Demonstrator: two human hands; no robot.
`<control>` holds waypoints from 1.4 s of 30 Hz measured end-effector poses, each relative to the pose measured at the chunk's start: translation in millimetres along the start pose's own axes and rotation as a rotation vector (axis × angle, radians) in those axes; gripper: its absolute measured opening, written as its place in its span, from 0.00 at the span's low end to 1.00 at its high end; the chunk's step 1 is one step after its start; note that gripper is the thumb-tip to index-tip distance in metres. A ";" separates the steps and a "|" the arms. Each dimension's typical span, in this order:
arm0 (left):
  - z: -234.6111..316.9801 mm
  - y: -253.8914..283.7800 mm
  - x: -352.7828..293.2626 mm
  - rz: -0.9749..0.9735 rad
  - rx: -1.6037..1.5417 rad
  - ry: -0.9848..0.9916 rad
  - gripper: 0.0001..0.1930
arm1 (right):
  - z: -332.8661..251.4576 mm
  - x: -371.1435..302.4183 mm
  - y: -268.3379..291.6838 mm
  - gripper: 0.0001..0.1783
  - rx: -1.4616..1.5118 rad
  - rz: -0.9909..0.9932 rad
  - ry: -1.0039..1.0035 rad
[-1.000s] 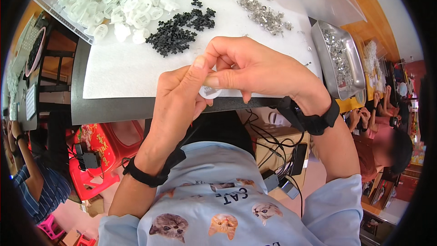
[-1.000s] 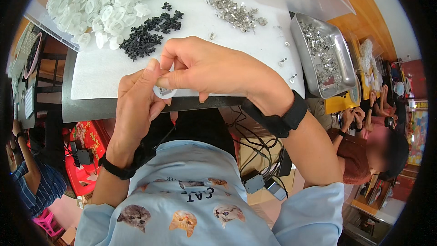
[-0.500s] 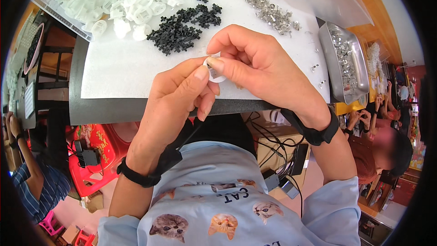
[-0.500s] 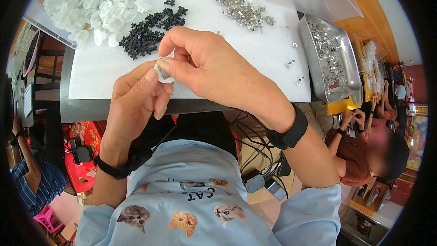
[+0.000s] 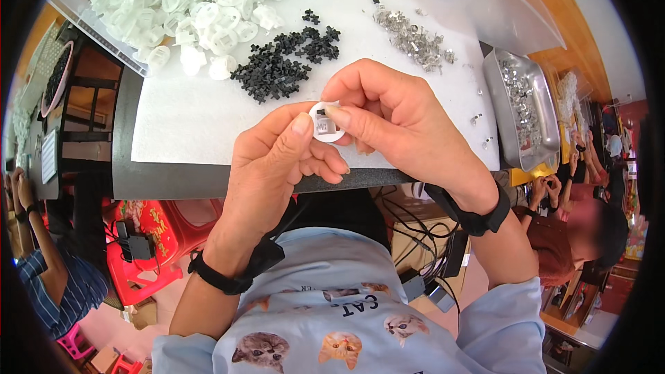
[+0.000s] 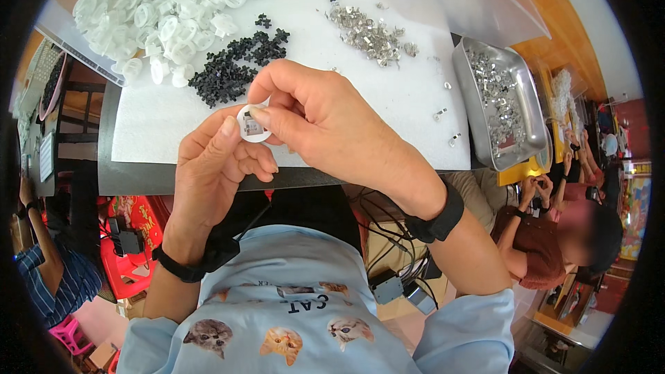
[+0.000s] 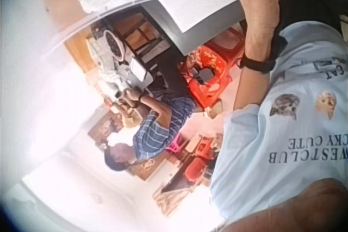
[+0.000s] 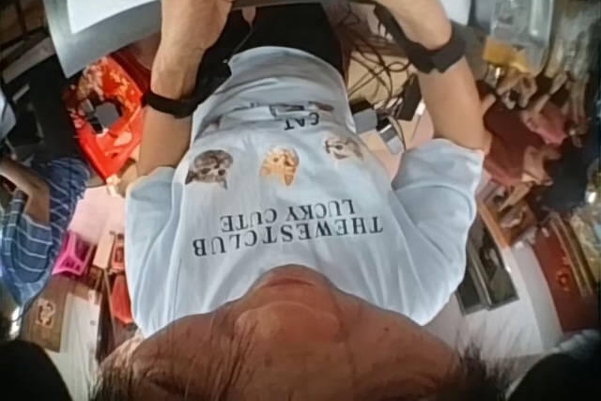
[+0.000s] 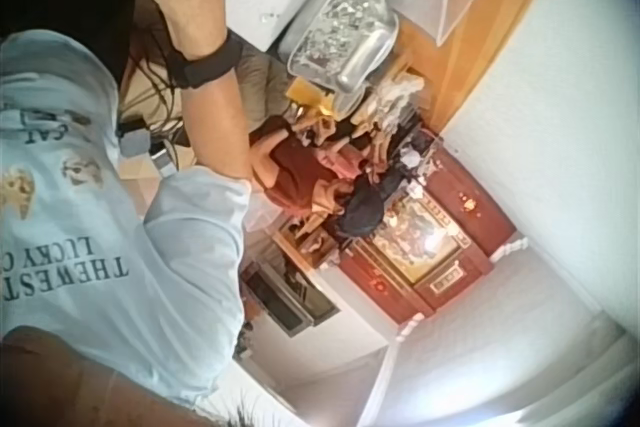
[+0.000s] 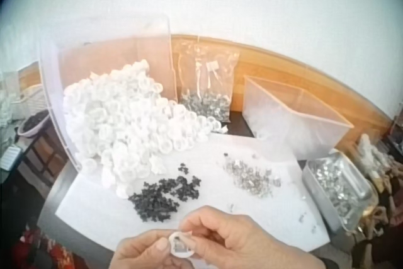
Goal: Manually assembling small plastic caps by inserting small black pins and silver metal components.
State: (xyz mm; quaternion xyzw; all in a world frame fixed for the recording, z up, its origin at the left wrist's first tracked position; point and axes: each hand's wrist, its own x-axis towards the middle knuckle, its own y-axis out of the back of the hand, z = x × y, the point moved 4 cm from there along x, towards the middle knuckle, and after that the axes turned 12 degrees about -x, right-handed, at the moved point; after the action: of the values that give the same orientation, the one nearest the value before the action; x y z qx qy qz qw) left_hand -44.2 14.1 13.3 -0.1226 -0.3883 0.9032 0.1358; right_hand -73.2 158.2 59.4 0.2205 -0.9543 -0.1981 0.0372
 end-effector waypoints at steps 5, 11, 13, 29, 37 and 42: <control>0.8 2.4 -0.9 -0.024 -0.042 -0.009 0.19 | -4.5 -1.0 2.2 0.04 -0.363 0.179 0.319; 0.6 2.1 0.5 -0.004 -0.068 -0.033 0.19 | -14.9 -8.1 -3.3 0.06 -0.682 0.290 0.459; 0.6 1.7 0.1 0.006 -0.073 -0.041 0.18 | -16.3 -8.6 -3.2 0.06 -0.713 0.290 0.472; 0.9 -1.0 1.2 0.135 0.012 -0.036 0.17 | -19.6 -4.1 -4.0 0.09 -0.801 0.195 0.502; 1.4 0.3 1.8 0.144 -0.013 -0.012 0.15 | -13.7 3.8 -2.2 0.07 -0.742 0.172 0.488; 0.3 2.1 2.2 0.148 -0.030 -0.037 0.15 | -5.0 6.6 0.3 0.04 -0.352 0.115 0.195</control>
State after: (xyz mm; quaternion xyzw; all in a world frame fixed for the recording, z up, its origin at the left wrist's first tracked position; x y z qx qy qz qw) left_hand -46.7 13.3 11.7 -0.1362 -0.3942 0.9069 0.0595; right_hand -78.5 153.8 64.1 0.1738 -0.9079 -0.3369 0.1787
